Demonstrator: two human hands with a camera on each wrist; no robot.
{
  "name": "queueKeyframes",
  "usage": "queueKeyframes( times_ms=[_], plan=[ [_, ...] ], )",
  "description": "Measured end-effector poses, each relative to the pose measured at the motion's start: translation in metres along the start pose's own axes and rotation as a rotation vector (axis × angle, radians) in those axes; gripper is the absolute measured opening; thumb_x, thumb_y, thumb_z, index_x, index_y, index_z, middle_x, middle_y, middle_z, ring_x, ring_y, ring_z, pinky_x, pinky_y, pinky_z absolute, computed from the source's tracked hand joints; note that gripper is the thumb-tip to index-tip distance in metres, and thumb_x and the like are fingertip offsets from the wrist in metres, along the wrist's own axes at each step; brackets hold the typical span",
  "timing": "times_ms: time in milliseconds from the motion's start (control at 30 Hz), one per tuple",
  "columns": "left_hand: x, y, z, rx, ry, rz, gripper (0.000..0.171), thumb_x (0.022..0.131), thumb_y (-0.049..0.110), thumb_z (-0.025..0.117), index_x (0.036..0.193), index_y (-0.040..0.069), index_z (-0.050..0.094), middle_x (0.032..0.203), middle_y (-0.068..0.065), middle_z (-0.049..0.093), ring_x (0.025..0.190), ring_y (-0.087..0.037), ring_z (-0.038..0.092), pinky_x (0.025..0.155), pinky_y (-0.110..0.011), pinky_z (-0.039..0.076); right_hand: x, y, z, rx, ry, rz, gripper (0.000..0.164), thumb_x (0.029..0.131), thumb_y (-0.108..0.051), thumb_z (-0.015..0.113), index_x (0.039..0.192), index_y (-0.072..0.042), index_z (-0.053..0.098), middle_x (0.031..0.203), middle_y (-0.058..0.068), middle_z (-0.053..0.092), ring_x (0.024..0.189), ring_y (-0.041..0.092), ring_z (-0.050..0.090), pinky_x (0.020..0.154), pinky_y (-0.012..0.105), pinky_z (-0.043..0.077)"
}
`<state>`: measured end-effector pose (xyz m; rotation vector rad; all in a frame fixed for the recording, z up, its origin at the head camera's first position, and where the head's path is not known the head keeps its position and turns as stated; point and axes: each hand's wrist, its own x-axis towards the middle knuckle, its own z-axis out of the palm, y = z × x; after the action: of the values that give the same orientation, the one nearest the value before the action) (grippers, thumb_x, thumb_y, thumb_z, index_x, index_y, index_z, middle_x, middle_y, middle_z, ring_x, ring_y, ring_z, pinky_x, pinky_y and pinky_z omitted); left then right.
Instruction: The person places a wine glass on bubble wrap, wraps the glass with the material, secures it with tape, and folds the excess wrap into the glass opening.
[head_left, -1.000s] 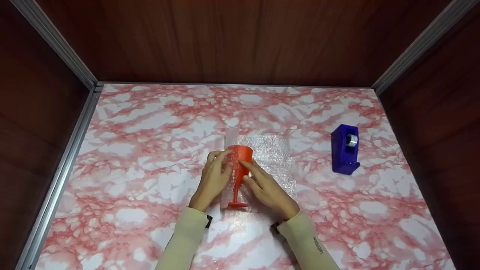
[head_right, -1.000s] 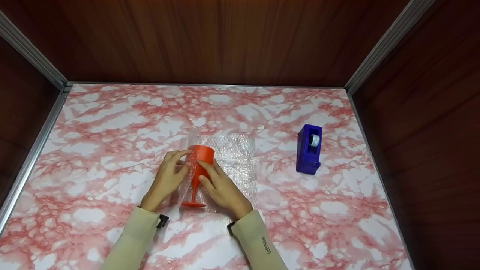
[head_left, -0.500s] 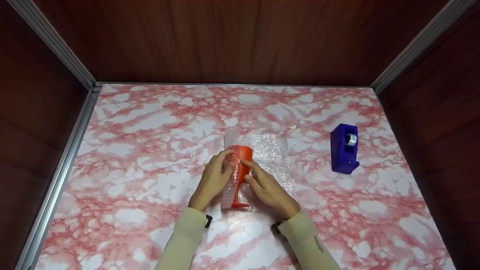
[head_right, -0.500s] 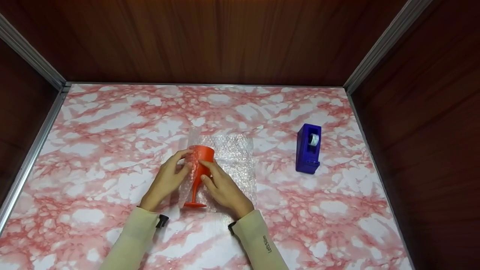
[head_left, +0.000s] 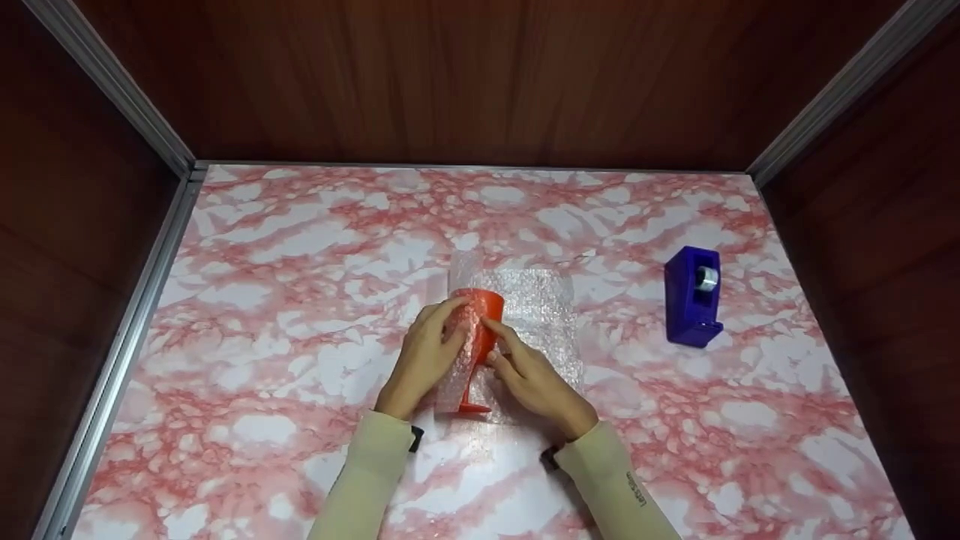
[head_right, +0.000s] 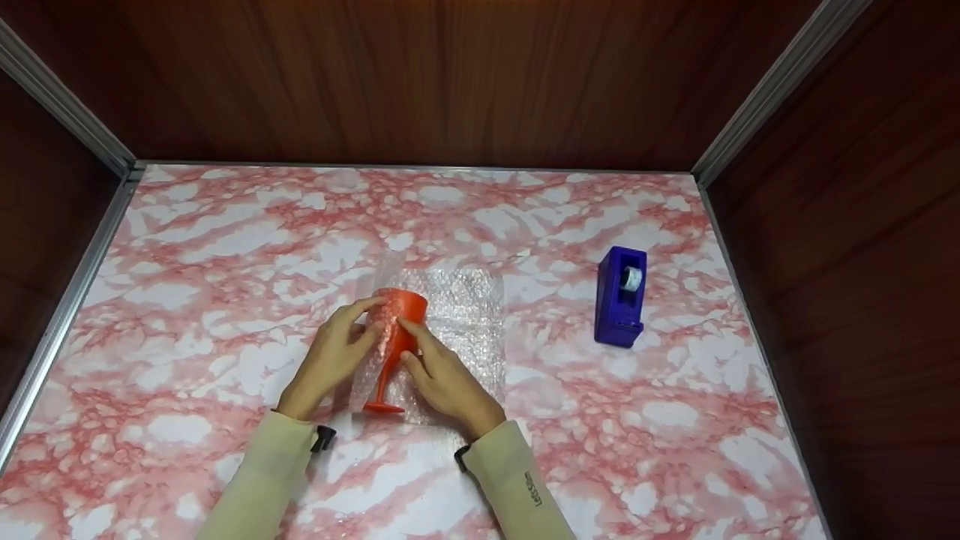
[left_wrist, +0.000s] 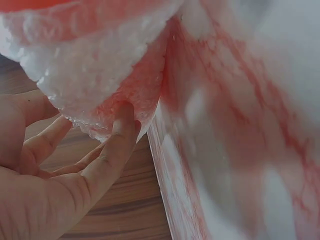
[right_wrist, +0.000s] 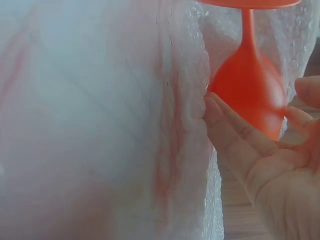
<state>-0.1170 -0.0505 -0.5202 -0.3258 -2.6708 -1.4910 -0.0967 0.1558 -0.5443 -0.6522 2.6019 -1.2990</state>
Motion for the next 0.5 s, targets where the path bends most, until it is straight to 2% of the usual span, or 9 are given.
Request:
queueKeyframes(
  times_ms=[133, 233, 333, 500],
  plan=[
    [0.0003, 0.0002, 0.0013, -0.006, 0.009, 0.017, 0.039, 0.098, 0.015, 0.064, 0.137, 0.012, 0.061, 0.129, -0.017, 0.058, 0.1, -0.026, 0.057, 0.087, -0.045, 0.048, -0.0018, -0.0032, -0.0013, -0.032, 0.038, -0.032, 0.057, 0.106, -0.019, 0.051, 0.158, -0.029, 0.031, 0.138, 0.012, 0.056, 0.12, 0.024, 0.057, 0.103, 0.043, 0.042],
    [0.0002, 0.001, 0.0026, 0.001, 0.008, 0.024, 0.04, 0.099, 0.017, 0.063, 0.138, 0.013, 0.061, 0.131, -0.016, 0.057, 0.102, -0.026, 0.057, 0.088, -0.044, 0.048, -0.0031, -0.0058, -0.0029, -0.07, 0.086, -0.058, 0.057, 0.104, -0.015, 0.054, 0.157, -0.024, 0.036, 0.158, 0.017, 0.032, 0.137, 0.036, 0.041, 0.109, 0.048, 0.036],
    [-0.001, 0.0021, 0.0037, 0.011, 0.005, 0.016, 0.04, 0.1, 0.02, 0.063, 0.139, 0.015, 0.06, 0.13, -0.015, 0.057, 0.101, -0.025, 0.058, 0.087, -0.044, 0.048, -0.0041, -0.0072, -0.0036, -0.101, 0.117, -0.067, 0.054, 0.104, -0.016, 0.055, 0.156, -0.022, 0.04, 0.16, 0.02, 0.026, 0.135, 0.041, 0.042, 0.106, 0.05, 0.039],
    [-0.0034, 0.0032, 0.0044, 0.019, 0.013, 0.012, 0.04, 0.1, 0.019, 0.063, 0.14, 0.016, 0.06, 0.129, -0.016, 0.056, 0.105, -0.027, 0.058, 0.089, -0.045, 0.049, -0.005, -0.008, -0.0027, -0.126, 0.114, -0.077, 0.054, 0.104, -0.018, 0.054, 0.156, -0.019, 0.038, 0.162, 0.016, 0.022, 0.136, 0.037, 0.041, 0.106, 0.047, 0.04]
  ],
)
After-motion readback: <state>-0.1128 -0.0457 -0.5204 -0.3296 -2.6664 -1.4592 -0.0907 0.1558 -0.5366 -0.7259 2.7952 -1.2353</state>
